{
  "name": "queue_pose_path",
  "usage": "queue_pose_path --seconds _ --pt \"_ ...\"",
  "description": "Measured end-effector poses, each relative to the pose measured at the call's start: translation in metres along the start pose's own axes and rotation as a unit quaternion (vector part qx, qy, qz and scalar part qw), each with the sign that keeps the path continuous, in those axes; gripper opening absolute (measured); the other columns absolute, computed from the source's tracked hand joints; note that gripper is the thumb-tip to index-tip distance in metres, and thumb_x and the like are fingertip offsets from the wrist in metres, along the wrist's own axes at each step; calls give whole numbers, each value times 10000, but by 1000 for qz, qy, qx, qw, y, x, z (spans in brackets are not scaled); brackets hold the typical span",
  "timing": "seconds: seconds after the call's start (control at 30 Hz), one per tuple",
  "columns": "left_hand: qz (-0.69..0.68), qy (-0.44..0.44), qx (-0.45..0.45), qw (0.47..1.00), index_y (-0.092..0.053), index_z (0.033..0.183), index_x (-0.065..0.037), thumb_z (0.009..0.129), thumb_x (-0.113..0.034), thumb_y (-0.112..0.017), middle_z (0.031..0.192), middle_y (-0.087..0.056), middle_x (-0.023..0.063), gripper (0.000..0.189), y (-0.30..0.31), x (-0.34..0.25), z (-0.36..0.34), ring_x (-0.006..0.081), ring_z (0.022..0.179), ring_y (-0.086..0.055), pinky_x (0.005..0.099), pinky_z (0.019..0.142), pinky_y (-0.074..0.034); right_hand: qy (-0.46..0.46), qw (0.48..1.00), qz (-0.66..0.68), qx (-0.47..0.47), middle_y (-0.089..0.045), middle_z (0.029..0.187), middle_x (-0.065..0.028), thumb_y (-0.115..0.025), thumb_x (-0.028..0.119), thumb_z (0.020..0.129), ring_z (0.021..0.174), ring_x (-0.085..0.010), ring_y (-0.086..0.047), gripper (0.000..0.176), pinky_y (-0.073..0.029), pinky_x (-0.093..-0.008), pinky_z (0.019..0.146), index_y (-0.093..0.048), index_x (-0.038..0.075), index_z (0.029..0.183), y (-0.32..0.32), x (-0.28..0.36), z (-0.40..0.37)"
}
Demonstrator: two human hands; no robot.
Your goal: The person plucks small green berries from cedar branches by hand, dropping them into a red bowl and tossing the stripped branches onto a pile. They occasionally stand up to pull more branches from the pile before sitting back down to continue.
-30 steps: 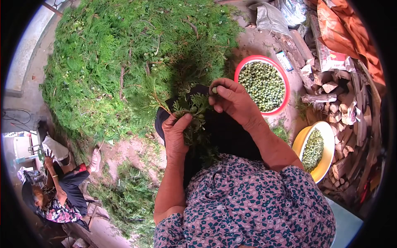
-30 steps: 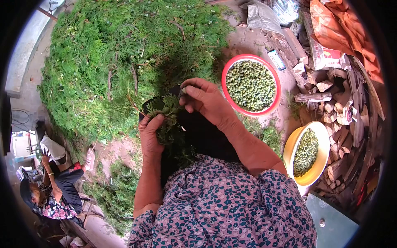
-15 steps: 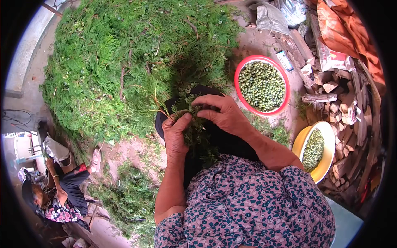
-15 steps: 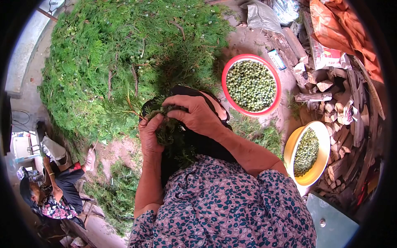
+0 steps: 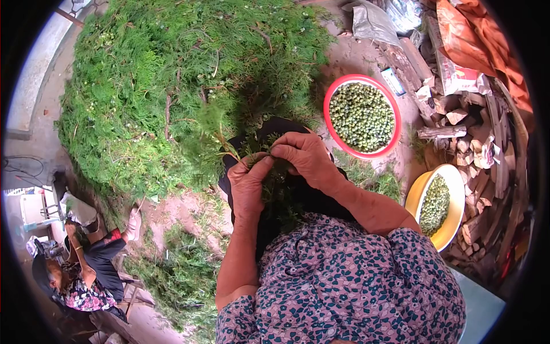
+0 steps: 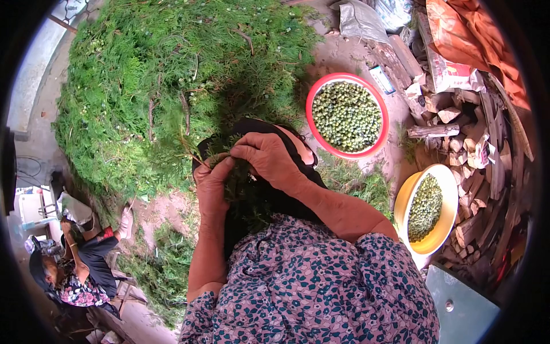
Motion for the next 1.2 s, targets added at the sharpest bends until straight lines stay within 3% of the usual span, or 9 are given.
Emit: queue_pose_path --seconds 0.27,0.5,0.63,0.7,0.8,0.83,0.87,1.03,1.2 --pt "27 7 -43 999 -646 875 -11 732 -25 -656 738 -624 12 143 10 -2 -1 82 630 -557 203 594 -444 12 976 190 -109 -504 652 -39 -498 291 888 525 -95 -464 267 -320 -199 425 -517 30 833 84 -3 12" --pt "75 2 -11 997 -635 900 -4 716 8 -655 777 -633 29 185 3 -11 -4 100 653 -578 223 611 -472 27 801 452 -391 -485 842 -157 -458 117 894 748 -236 -485 153 -484 -316 667 -452 -35 886 238 -75 12" --pt "79 -7 4 997 -634 907 0 712 36 -641 814 -644 46 199 0 -11 -1 116 686 -598 237 648 -491 61 871 224 -433 -483 967 -148 -478 80 882 842 -227 -498 346 -502 -337 758 -387 -84 1173 330 -105 6" --pt "89 -15 3 996 -635 908 0 714 43 -634 823 -646 50 199 2 -12 -1 120 695 -603 240 656 -496 39 869 -163 -465 -489 1058 -148 -542 104 856 897 -191 -504 488 -496 -292 751 -329 -83 1253 336 -78 -11" --pt "58 -15 -16 998 -638 908 -6 722 46 -625 819 -647 51 194 2 -12 0 123 682 -604 243 646 -498 -18 879 -128 -458 -521 1063 -146 -560 104 841 880 -181 -532 451 -491 -283 760 -377 -81 1209 308 -65 -18" --pt "39 -6 -22 999 -639 908 -9 727 46 -620 817 -647 51 189 2 -12 0 125 678 -606 247 642 -500 18 924 7 -381 -565 944 -123 -555 78 833 786 -186 -564 379 -496 -289 740 -421 -63 1158 301 -73 5" --pt "20 3 -27 999 -641 907 -13 732 46 -616 815 -647 52 186 2 -12 1 128 674 -608 250 639 -501 27 850 333 -406 -583 826 -103 -558 79 822 712 -179 -572 284 -490 -272 692 -482 -46 1065 293 -95 9" --pt "-25 -8 -12 1000 -642 901 -19 736 36 -617 812 -646 52 175 -4 -15 3 127 665 -604 254 628 -498 19 994 -58 -86 -610 740 -57 -539 116 818 636 -84 -530 251 -435 -210 585 -584 -8 1032 97 18 21" --pt "-15 -32 8 999 -649 887 -22 726 18 -636 790 -639 24 167 -23 -39 -1 100 662 -579 234 624 -466 162 979 -7 126 -608 870 -29 -581 101 780 731 -54 -517 267 -437 -216 657 -584 4 1029 -10 61 22"
Point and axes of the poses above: each hand's wrist, its own z-axis towards the middle knuckle, its own y-axis out of the back of the hand, x = y × z, the point moved 8 cm from there along z, towards the middle knuckle
